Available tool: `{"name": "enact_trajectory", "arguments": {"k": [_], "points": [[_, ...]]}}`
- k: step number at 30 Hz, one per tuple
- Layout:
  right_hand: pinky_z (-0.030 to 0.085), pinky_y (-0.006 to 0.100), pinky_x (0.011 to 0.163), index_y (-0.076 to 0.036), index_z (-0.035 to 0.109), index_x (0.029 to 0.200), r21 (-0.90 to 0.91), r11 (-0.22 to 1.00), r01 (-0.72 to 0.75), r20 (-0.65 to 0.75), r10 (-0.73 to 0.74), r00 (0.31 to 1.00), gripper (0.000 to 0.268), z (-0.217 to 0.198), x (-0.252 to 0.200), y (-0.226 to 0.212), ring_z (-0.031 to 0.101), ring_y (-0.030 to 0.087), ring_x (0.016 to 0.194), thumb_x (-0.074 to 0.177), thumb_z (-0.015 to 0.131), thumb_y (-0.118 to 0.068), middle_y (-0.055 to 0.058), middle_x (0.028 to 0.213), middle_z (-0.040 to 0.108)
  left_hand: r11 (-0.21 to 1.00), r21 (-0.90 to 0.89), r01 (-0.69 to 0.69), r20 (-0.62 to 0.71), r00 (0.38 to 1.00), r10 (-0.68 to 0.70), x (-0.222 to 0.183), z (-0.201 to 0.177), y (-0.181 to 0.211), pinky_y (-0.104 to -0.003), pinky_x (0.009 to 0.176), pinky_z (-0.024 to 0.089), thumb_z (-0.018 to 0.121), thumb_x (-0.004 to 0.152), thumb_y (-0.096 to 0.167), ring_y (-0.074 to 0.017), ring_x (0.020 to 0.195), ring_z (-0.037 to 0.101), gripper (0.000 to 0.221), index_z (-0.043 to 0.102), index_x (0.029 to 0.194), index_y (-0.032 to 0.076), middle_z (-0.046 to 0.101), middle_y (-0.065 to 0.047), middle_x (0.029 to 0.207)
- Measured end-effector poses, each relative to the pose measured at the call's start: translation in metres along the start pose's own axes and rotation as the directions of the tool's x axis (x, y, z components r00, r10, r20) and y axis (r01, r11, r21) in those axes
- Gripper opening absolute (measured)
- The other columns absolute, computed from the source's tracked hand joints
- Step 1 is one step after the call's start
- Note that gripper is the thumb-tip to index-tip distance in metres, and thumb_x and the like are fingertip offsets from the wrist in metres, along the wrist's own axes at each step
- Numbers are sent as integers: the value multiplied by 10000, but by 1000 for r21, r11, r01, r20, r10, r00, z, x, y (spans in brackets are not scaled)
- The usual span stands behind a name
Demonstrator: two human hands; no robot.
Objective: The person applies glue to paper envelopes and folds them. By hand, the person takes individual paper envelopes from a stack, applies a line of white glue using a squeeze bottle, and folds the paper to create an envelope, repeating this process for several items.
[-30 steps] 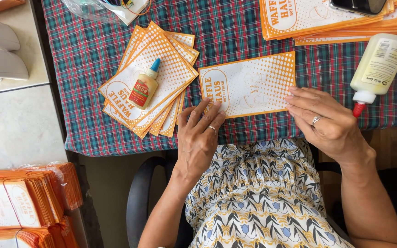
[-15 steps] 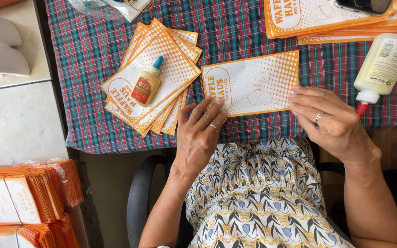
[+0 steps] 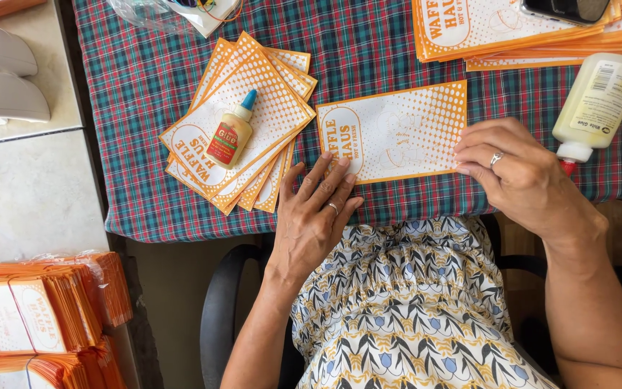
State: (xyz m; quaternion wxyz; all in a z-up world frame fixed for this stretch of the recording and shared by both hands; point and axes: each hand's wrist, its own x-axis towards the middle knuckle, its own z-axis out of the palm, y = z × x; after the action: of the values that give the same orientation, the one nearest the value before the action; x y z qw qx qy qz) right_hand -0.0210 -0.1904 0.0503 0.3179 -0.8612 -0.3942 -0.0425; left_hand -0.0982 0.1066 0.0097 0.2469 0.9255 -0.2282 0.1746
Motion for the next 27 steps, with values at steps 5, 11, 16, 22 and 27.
{"name": "enact_trajectory", "arguments": {"k": [5, 11, 16, 22, 27], "points": [[401, 502, 1227, 41, 666, 1290, -263, 965, -10, 132, 46, 990, 554, -4, 3, 20, 470, 396, 1403, 797, 830, -151, 162, 1329, 639, 1000, 14, -5, 28, 1000, 4, -2, 0, -2, -531, 1095, 439, 762, 1028, 242, -317, 1381, 577, 290, 716, 1254, 67, 619, -96, 1443], [138, 650, 1225, -35, 282, 1633, -316, 945, -78, 327, 186, 927, 1124, -6, 9, 42, 22, 505, 1580, 666, 780, -313, 126, 1713, 275, 998, 5, 61, -62, 996, -60, 13, 7, 15, -535, 1092, 424, 819, 972, 212, -328, 1305, 631, 231, 760, 1124, 47, 678, -88, 1353], [173, 698, 1184, -119, 221, 1665, -351, 933, -76, 329, 198, 923, 1020, -5, 6, 42, 56, 493, 1581, 801, 634, -472, 70, 1736, 226, 992, -21, 122, -171, 978, -123, 63, 41, 51, -523, 867, 506, 635, 960, -4, -366, 1044, 587, 153, 701, 1076, 73, 621, -192, 1132], [221, 705, 1161, -68, 339, 1642, -405, 913, -40, 319, 182, 930, 937, -3, 3, 47, 160, 545, 1573, 824, 594, -448, 93, 1729, 307, 948, 25, 319, -126, 941, -313, 115, 137, 71, -453, 734, 505, 576, 982, 0, -337, 889, 537, 263, 576, 1224, -105, 529, -167, 1032], [227, 714, 1152, -93, 306, 1653, -405, 914, -36, 342, 187, 921, 984, -4, 2, 50, 150, 524, 1576, 815, 578, -530, 72, 1735, 282, 942, 22, 335, -72, 940, -333, 83, 132, 36, -423, 798, 494, 593, 911, -151, -294, 908, 491, 549, 431, 1435, -151, 514, -181, 1163]]}}
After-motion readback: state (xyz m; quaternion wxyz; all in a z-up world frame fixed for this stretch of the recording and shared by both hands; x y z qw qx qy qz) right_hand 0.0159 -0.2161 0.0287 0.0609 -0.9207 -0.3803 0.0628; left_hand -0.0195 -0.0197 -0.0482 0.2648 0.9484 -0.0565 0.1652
